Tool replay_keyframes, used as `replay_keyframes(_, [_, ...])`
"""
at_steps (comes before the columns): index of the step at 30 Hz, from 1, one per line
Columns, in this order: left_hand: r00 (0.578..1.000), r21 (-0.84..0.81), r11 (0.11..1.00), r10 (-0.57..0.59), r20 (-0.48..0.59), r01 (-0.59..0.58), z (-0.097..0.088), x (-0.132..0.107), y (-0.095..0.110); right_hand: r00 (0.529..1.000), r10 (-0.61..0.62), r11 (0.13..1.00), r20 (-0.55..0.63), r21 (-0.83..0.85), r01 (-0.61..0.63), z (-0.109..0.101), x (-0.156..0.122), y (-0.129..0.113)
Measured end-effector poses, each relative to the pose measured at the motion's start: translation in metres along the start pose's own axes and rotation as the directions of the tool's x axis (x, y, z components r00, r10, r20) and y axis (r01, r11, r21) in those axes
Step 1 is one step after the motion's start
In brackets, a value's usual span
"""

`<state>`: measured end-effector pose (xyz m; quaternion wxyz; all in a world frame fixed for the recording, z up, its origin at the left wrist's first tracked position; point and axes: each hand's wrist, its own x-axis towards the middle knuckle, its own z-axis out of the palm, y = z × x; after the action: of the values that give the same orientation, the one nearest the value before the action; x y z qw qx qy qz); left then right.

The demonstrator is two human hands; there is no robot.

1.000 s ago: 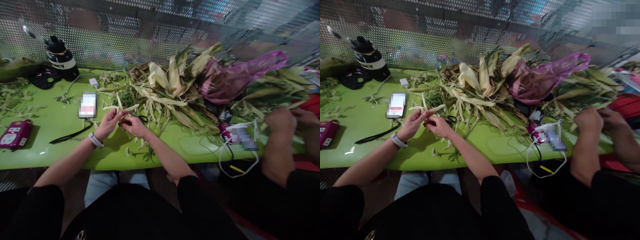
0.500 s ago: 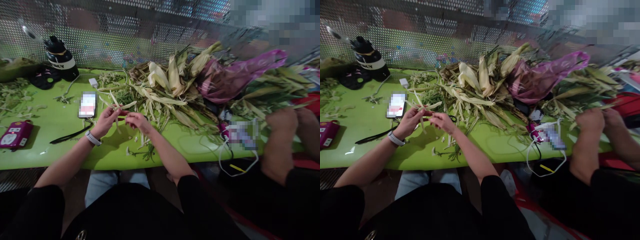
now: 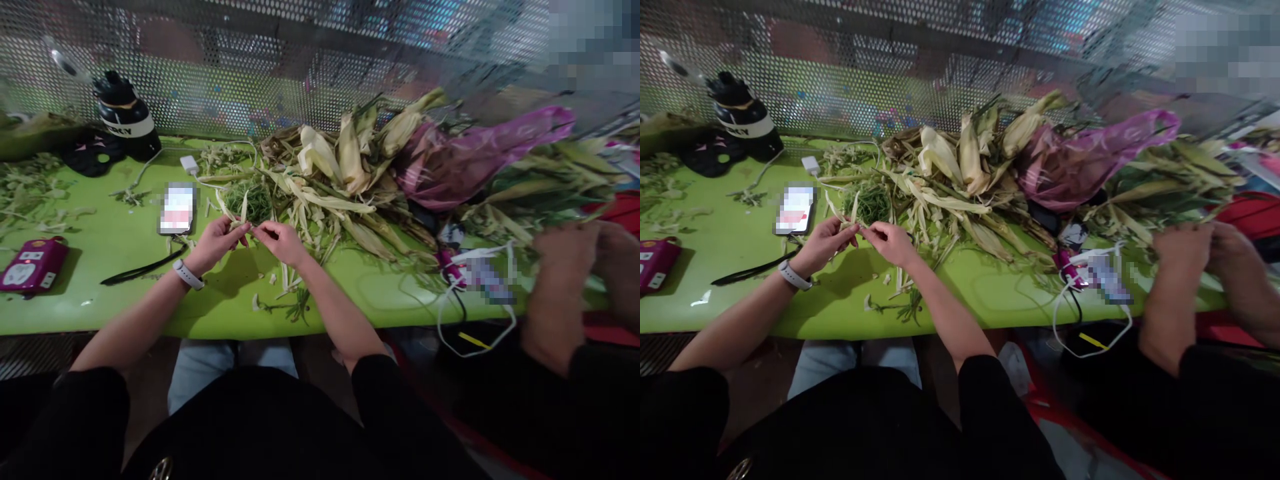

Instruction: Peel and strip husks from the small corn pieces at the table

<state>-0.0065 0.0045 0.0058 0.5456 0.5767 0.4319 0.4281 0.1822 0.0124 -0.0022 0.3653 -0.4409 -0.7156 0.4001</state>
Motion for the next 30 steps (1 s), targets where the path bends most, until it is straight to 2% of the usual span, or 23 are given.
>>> replay_keyframes(4, [0.999, 0.046, 0.998, -0.036, -0.024, 0.037, 0.0, 0.0, 0.003, 0.995, -0.033, 0.999, 0.096, -0.022, 0.035, -0.003, 0.001, 0.0])
replay_keyframes(8, [0.995, -0.03, 0.997, -0.077, -0.067, 0.075, -0.002, 0.001, 0.003, 0.984, -0.012, 1.0, 0.179, -0.019, 0.016, -0.01, 0.001, -0.002])
replay_keyframes(12, [0.997, -0.06, 0.995, -0.075, -0.003, 0.075, -0.008, 0.004, 0.003, 0.976, 0.011, 1.0, 0.218, -0.012, -0.008, -0.018, 0.001, -0.002])
replay_keyframes(17, [1.0, -0.017, 1.0, -0.016, 0.013, 0.016, -0.016, 0.007, 0.002, 0.952, 0.057, 0.998, 0.302, -0.022, -0.053, -0.024, 0.0, 0.002])
replay_keyframes(19, [0.999, 0.061, 0.998, 0.009, 0.04, -0.011, -0.017, 0.006, 0.002, 0.974, 0.038, 0.998, 0.223, -0.052, -0.027, -0.025, -0.001, 0.001])
replay_keyframes(21, [0.993, 0.152, 0.988, 0.011, 0.116, -0.029, -0.016, 0.004, 0.001, 0.996, -0.086, 0.99, -0.011, -0.116, 0.084, -0.025, -0.003, -0.003])
replay_keyframes(23, [0.969, 0.234, 0.971, -0.018, 0.245, -0.041, -0.012, 0.002, 0.0, 0.942, -0.269, 0.948, -0.202, -0.227, 0.222, -0.022, -0.004, -0.005])
replay_keyframes(25, [0.933, 0.311, 0.948, -0.05, 0.356, -0.069, -0.007, 0.0, -0.003, 0.903, -0.383, 0.9, -0.195, -0.297, 0.318, -0.016, -0.003, -0.006])
replay_keyframes(28, [0.912, 0.399, 0.906, -0.035, 0.408, -0.144, 0.0, -0.002, -0.006, 0.923, -0.383, 0.904, -0.042, -0.221, 0.365, -0.004, 0.0, -0.002])
replay_keyframes(30, [0.91, 0.414, 0.891, -0.002, 0.414, -0.187, 0.002, -0.002, -0.007, 0.938, -0.347, 0.932, -0.013, -0.112, 0.344, 0.002, 0.002, 0.001])
